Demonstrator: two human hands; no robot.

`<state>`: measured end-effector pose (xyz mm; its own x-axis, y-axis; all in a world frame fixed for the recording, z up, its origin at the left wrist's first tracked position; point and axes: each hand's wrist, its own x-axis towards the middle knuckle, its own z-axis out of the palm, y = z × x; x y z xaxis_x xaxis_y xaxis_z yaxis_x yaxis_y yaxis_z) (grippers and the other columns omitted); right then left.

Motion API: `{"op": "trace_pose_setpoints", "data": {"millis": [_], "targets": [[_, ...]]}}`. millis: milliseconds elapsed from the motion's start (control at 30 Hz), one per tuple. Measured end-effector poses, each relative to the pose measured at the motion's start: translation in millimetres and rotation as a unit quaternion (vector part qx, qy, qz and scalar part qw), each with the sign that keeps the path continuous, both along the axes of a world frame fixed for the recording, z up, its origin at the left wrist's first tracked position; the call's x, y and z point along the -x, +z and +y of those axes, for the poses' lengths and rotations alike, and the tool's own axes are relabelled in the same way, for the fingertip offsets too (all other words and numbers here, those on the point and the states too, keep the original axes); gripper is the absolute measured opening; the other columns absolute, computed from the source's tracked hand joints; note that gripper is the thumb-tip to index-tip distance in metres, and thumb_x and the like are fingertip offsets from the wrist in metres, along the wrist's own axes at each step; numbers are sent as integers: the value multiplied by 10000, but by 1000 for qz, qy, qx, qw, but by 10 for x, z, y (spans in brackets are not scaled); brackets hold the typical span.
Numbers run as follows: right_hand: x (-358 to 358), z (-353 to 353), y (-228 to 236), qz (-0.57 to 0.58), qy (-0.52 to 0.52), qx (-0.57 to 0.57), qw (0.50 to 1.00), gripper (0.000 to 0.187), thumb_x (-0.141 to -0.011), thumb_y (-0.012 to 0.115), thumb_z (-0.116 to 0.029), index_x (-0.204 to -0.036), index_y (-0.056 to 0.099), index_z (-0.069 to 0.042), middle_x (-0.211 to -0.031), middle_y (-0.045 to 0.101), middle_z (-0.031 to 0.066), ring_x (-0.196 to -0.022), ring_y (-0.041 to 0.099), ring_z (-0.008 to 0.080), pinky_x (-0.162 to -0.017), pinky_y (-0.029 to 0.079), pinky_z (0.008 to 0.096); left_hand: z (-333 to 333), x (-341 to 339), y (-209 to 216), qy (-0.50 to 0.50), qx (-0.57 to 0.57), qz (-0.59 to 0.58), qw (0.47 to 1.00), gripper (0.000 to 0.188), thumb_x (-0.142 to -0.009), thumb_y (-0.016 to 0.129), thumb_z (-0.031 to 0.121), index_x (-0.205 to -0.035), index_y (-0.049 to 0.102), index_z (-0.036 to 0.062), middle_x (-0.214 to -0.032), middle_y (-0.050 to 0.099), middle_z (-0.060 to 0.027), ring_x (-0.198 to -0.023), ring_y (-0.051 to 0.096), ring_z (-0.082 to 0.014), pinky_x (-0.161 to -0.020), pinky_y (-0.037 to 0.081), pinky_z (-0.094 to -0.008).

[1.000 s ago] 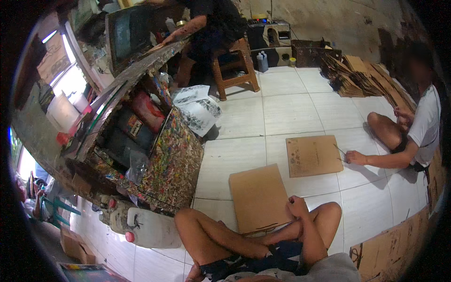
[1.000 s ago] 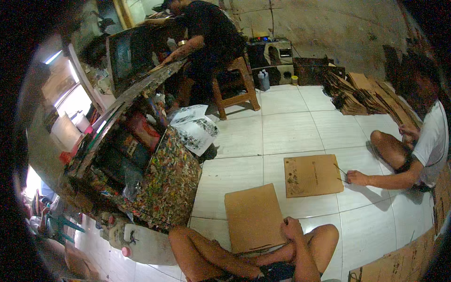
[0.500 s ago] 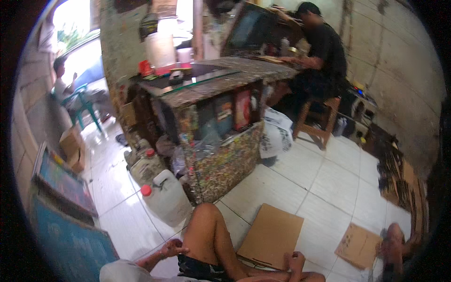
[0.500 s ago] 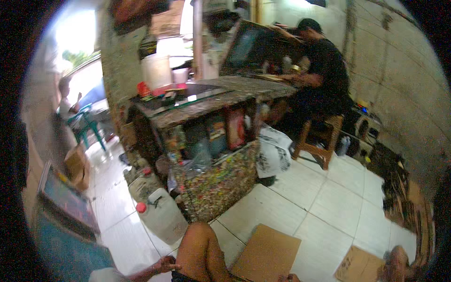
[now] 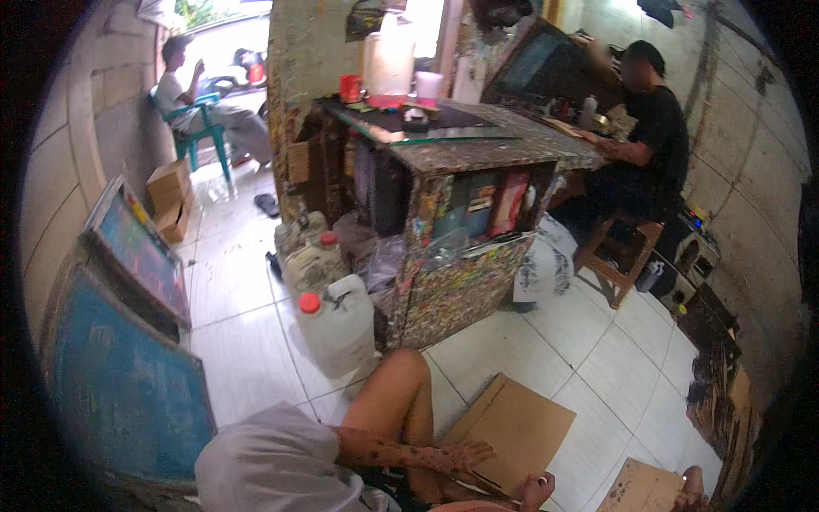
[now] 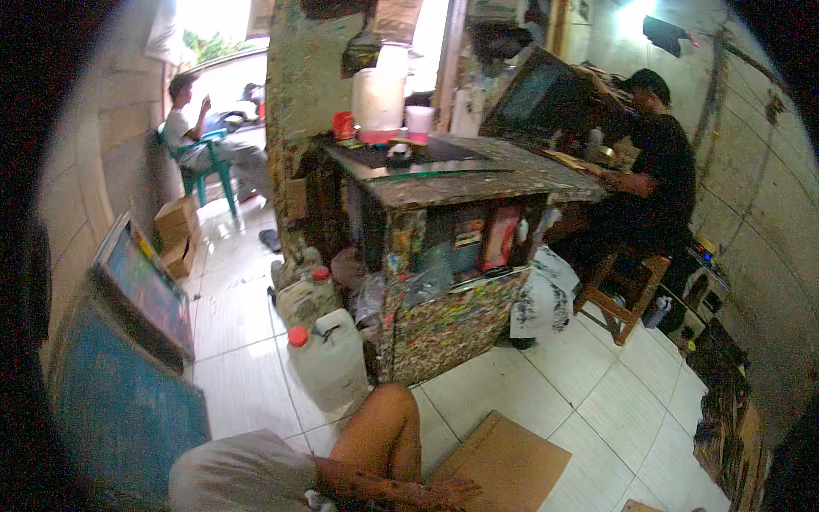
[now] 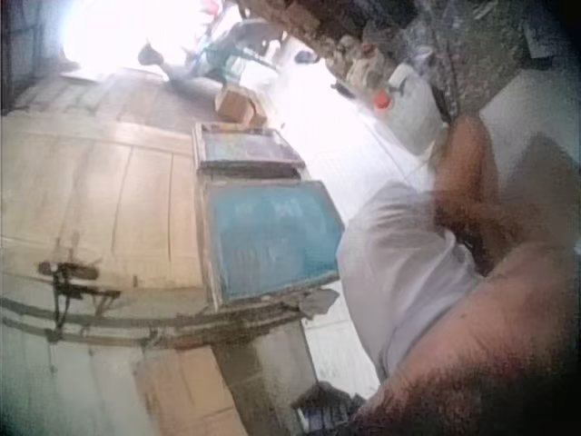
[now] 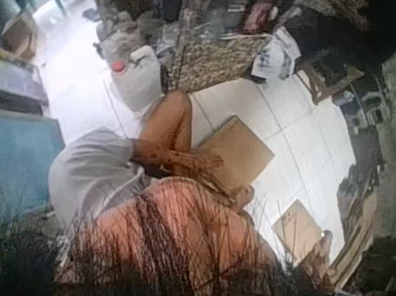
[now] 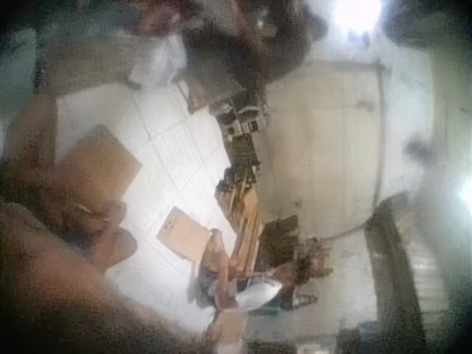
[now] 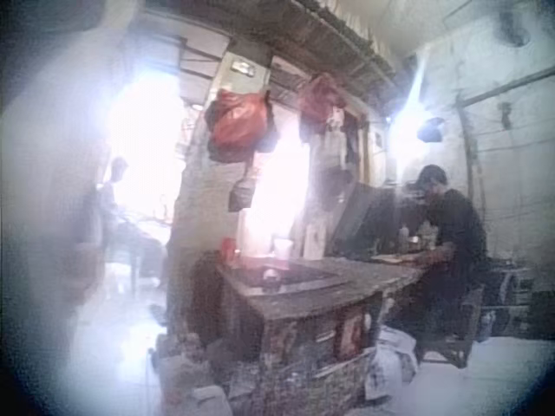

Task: The person assembles paper bags by inserting a small board into the bottom of a brown paper bag and stacking them.

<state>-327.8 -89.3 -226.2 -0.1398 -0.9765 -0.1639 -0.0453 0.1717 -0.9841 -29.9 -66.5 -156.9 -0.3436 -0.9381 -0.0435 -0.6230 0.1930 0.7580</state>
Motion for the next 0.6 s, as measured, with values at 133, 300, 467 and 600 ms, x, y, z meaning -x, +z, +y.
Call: {"op": "trace_pose_setpoints", "data": {"millis": [133, 300, 467, 600], "targets": [[-142, 194, 563, -17, -33, 34, 999, 417, -743, 716, -110, -1087, 543, 51, -992, 613, 171, -844, 596, 239, -730, 509, 339, 34, 25, -13, 19, 12, -35, 999, 387, -865, 520, 178, -1245, 528, 104, -1149, 574, -124, -1043, 560, -293, -895, 462, -364], [-643, 276, 914, 77, -65, -115, 988, 527, -829, 670, -243, -1245, 487, 25, -1071, 597, 115, -865, 570, 187, -699, 494, 308, 301, -243, 18, 20, 2, -97, 995, 364, -867, 520, 189, -1220, 536, 105, -1119, 583, -128, -1017, 571, -298, -870, 470, -373], [-355, 132, 628, 132, 12, -16, 991, 398, -809, 679, -161, -1136, 565, 37, -866, 661, 129, -741, 612, 156, -648, 493, 278, 218, -116, 281, 9, 9, -109, 994, 342, -868, 519, 200, -1196, 544, 107, -1090, 593, -131, -991, 581, -303, -846, 479, -381], [-491, 130, 1063, 44, 3, -127, 991, 430, -803, 693, -193, -1141, 563, 38, -897, 660, 136, -769, 612, 159, -668, 495, 286, 257, -192, 337, 13, 0, -123, 992, 325, -869, 519, 209, -1176, 550, 108, -1066, 600, -134, -969, 590, -307, -826, 485, -387]]}}
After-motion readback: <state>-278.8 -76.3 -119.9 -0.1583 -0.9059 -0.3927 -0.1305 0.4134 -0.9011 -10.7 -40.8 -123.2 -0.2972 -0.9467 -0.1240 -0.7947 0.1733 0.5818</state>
